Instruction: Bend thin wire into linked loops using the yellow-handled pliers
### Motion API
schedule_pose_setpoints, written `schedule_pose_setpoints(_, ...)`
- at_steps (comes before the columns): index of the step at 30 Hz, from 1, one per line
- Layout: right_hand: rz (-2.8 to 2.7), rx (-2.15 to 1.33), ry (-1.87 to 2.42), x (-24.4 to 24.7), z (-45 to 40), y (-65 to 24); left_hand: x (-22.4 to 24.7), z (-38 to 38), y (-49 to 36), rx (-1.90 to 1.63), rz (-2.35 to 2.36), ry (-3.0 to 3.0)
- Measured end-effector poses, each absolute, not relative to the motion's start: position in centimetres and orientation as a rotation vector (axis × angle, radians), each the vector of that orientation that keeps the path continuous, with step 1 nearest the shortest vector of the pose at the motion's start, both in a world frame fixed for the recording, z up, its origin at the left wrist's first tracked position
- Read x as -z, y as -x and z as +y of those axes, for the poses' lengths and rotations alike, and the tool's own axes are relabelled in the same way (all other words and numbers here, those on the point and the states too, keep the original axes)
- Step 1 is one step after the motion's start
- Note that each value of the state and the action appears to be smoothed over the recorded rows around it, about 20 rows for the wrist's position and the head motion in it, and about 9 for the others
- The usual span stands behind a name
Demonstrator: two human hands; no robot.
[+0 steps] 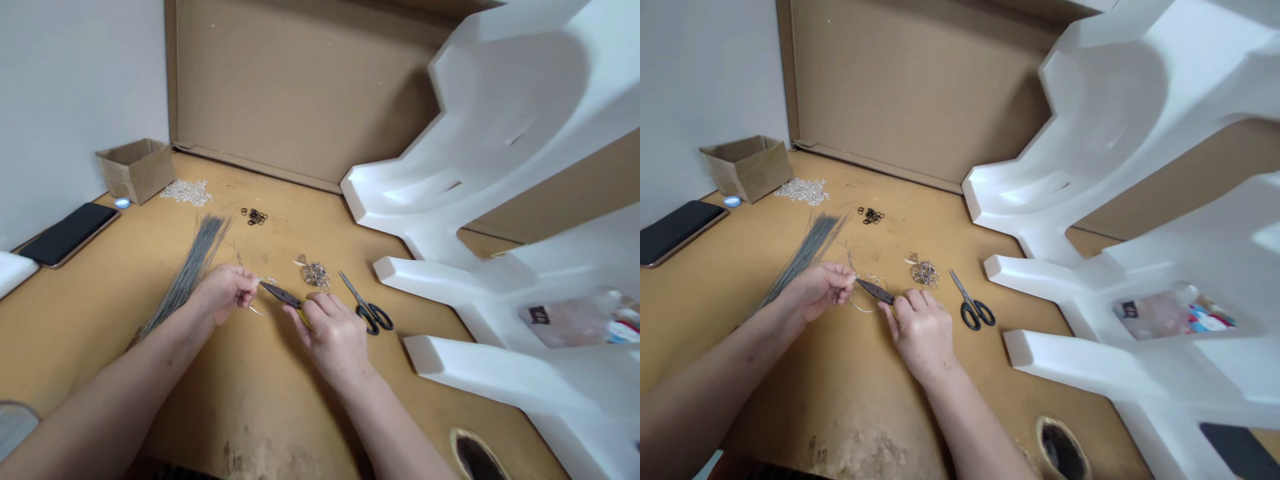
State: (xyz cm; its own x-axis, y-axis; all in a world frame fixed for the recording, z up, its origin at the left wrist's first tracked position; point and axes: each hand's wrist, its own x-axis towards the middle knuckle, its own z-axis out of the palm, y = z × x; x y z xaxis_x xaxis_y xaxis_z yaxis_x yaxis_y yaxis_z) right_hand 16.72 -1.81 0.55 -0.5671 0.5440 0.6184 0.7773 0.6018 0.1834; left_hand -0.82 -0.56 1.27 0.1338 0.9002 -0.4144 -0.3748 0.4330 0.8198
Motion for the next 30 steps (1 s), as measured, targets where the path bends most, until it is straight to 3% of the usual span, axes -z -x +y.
schedule_pose_setpoints(20,-1.863,-1.193,1.574,-1.2,-2.1,-15.8,0.0,-1.3,0.1,-1.260,1.330,-1.068)
schedule_pose_setpoints(26,-1.795,-1.387,1.525,-1.2,-1.8,-16.1,0.0,-1.5,-0.1,-1.306,1.423,-1.247)
schedule_pose_setpoints(30,-1.997,-1.077,1.506,-1.3,-1.9,-16.3,-0.2,-0.9,0.2,-1.279,1.264,-0.943)
